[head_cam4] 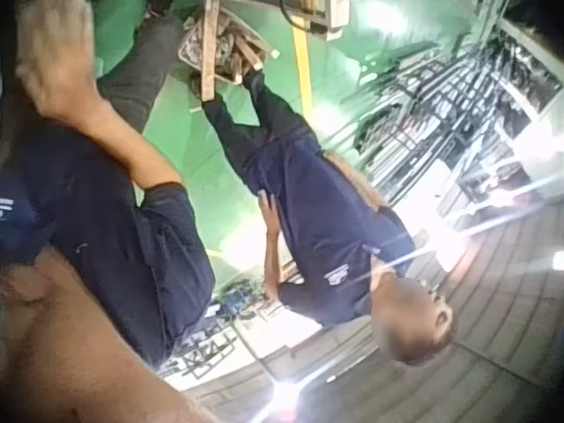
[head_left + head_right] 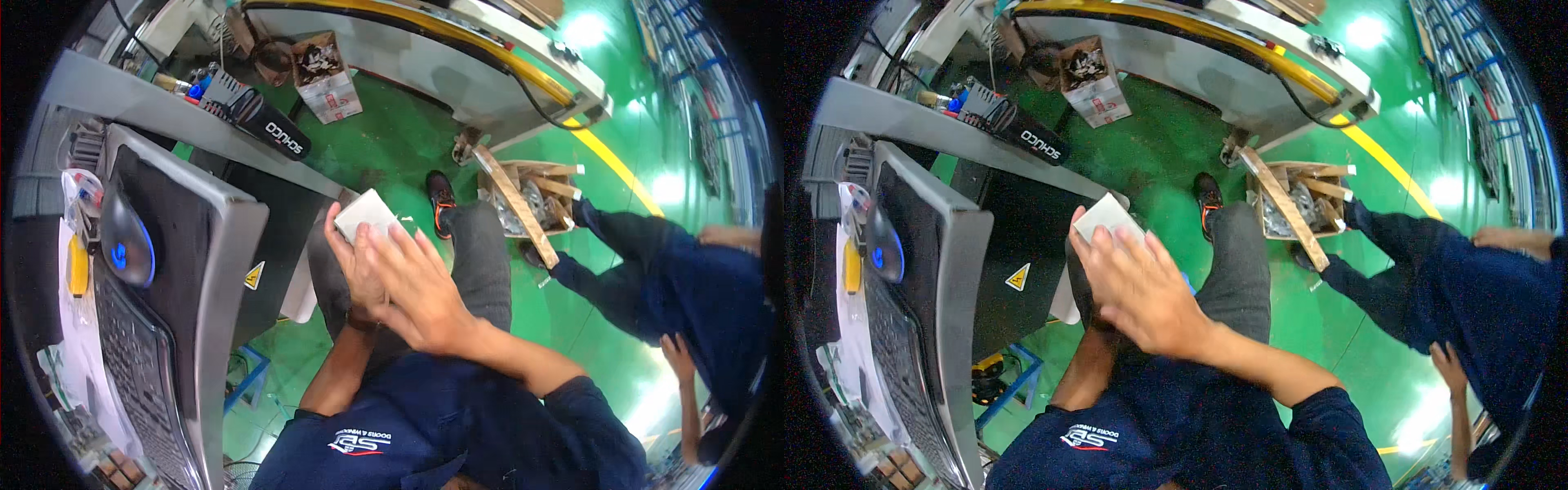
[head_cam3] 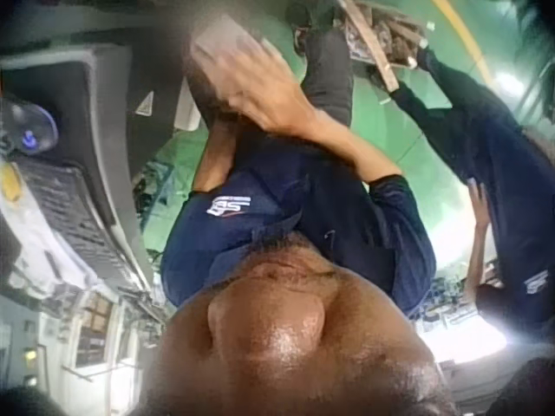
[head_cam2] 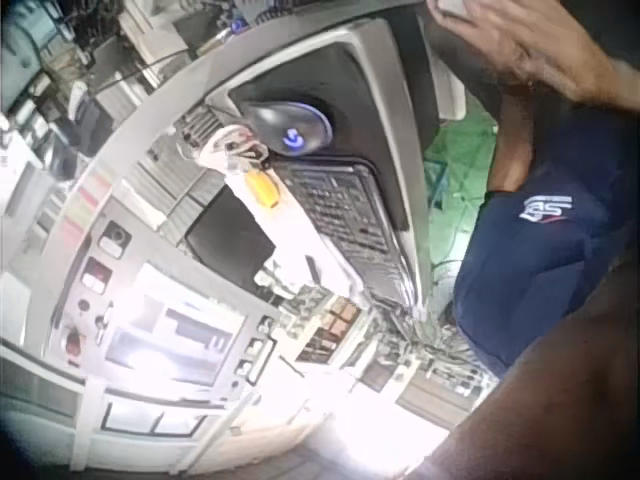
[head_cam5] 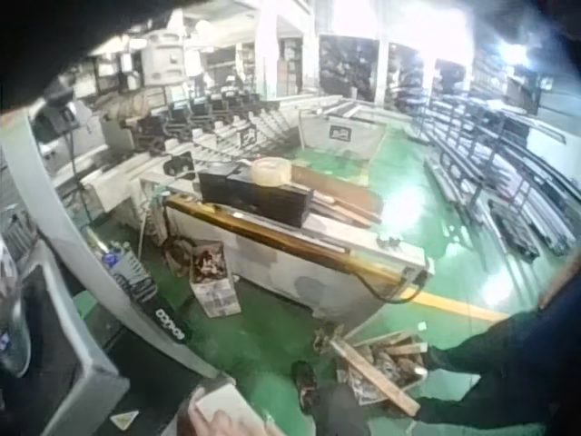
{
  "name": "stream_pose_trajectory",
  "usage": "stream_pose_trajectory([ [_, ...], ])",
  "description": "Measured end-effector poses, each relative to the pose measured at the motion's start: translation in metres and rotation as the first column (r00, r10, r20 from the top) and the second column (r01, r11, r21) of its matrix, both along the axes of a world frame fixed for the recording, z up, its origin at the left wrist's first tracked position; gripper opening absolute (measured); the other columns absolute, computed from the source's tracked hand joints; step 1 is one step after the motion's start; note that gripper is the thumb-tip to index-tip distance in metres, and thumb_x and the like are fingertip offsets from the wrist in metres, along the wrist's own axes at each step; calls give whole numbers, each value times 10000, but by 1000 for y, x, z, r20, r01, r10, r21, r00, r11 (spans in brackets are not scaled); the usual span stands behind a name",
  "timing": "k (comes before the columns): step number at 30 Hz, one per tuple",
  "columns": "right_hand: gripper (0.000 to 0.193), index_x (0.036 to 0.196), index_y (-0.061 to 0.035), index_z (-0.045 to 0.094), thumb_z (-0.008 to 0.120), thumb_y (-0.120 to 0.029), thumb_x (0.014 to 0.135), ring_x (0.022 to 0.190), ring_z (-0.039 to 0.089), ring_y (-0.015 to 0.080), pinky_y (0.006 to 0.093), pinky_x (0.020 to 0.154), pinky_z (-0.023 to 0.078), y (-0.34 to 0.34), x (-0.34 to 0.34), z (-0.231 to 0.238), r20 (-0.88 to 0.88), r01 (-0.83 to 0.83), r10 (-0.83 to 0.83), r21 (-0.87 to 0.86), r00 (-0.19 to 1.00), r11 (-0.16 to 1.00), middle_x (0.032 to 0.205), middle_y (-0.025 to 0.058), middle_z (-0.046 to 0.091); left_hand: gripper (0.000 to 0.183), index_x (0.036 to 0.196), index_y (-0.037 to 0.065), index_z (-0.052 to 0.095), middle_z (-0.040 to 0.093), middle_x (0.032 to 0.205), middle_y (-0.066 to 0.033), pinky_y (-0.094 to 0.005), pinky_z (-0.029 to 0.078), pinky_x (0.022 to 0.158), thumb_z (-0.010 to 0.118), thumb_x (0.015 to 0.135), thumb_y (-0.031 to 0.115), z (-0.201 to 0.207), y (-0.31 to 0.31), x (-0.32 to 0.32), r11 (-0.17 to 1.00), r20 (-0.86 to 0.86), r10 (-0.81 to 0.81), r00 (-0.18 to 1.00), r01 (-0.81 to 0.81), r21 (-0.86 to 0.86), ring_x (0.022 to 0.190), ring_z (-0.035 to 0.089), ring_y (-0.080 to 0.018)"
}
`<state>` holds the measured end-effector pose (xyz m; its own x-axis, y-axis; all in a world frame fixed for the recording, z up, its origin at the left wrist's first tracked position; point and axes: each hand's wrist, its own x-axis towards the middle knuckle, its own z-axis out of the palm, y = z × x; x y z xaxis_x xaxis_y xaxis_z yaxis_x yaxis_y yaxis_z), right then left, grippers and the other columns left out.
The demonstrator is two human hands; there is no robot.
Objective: Labeling a small white box with a red marker, wrapping a metal component in paper, and placing it inside the box before sealing it with tape.
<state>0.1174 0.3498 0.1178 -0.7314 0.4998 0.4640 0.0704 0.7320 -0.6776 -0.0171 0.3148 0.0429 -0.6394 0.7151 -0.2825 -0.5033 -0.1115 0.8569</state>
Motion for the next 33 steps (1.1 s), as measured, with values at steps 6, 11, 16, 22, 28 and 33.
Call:
stream_pose_trajectory([
  [6, 709, 1622, 54, 339, 590, -334, 1084, 1559, 361, 415, 456, 1264, 313, -5, 48, -28, 37, 165, -183, -634, 982, 756, 1674, 285, 361, 626, 1625, 101, 271, 526, 1405, -148, -399, 462, 1075, 555, 1082, 229, 21, -17, 41, 985, -364, -157, 918, 173, 12, 1208, 559, -240],
  [11, 911, 1705, 4, 77, 625, -379, 1086, 1569, 290, 233, 368, 1276, 252, -20, 79, -61, -167, -60, -135, -816, 977, 576, 1720, 180, 275, 725, 1694, 115, 168, 411, 1540, -162, -424, 395, 1163, 508, 1118, 396, 19, -34, 78, 938, -232, -339, 912, 347, -8, 1373, 477, -275],
  [16, 765, 1661, -45, 301, 655, -376, 1070, 1438, 494, 211, 386, 1191, 413, -13, 140, -102, -172, -148, -402, -985, 899, 88, 1584, 123, 495, 743, 1726, 112, 95, 255, 1731, -182, -445, 360, 1199, 352, 1158, 517, -17, -30, 115, 798, -530, -599, 600, 505, -329, 1483, 430, -291],
  [22, 682, 1563, -165, 446, 638, -531, 1021, 1406, 518, 399, 721, 1025, 479, 53, 249, -156, -83, -458, -828, -861, 555, -220, 1550, 172, 520, 818, 1713, 67, 175, 341, 1704, -220, -375, 472, 1054, 362, 1128, 606, 5, -30, 145, 632, -286, -774, 565, 710, -309, 1391, 555, -286],
  [28, 956, 1645, -146, 315, 612, -736, 954, 1475, 402, 468, 724, 1122, 380, 176, 320, -224, 17, -613, -939, -754, 344, -238, 1638, 236, 365, 742, 1680, 58, 303, 505, 1593, -194, -347, 473, 1032, 419, 1135, 549, 4, -80, 135, 657, -99, -707, 700, 599, -457, 1287, 620, -239],
  [33, 1104, 1704, -85, 92, 450, -828, 969, 1410, 473, 527, 688, 1107, 436, 145, 329, -372, 416, -47, -720, -848, 555, -527, 1663, 292, 320, 656, 1641, 38, 380, 552, 1548, -194, -348, 482, 1029, 485, 1142, 449, 4, -126, 131, 730, -141, -600, 787, 466, -500, 1267, 636, -225],
])
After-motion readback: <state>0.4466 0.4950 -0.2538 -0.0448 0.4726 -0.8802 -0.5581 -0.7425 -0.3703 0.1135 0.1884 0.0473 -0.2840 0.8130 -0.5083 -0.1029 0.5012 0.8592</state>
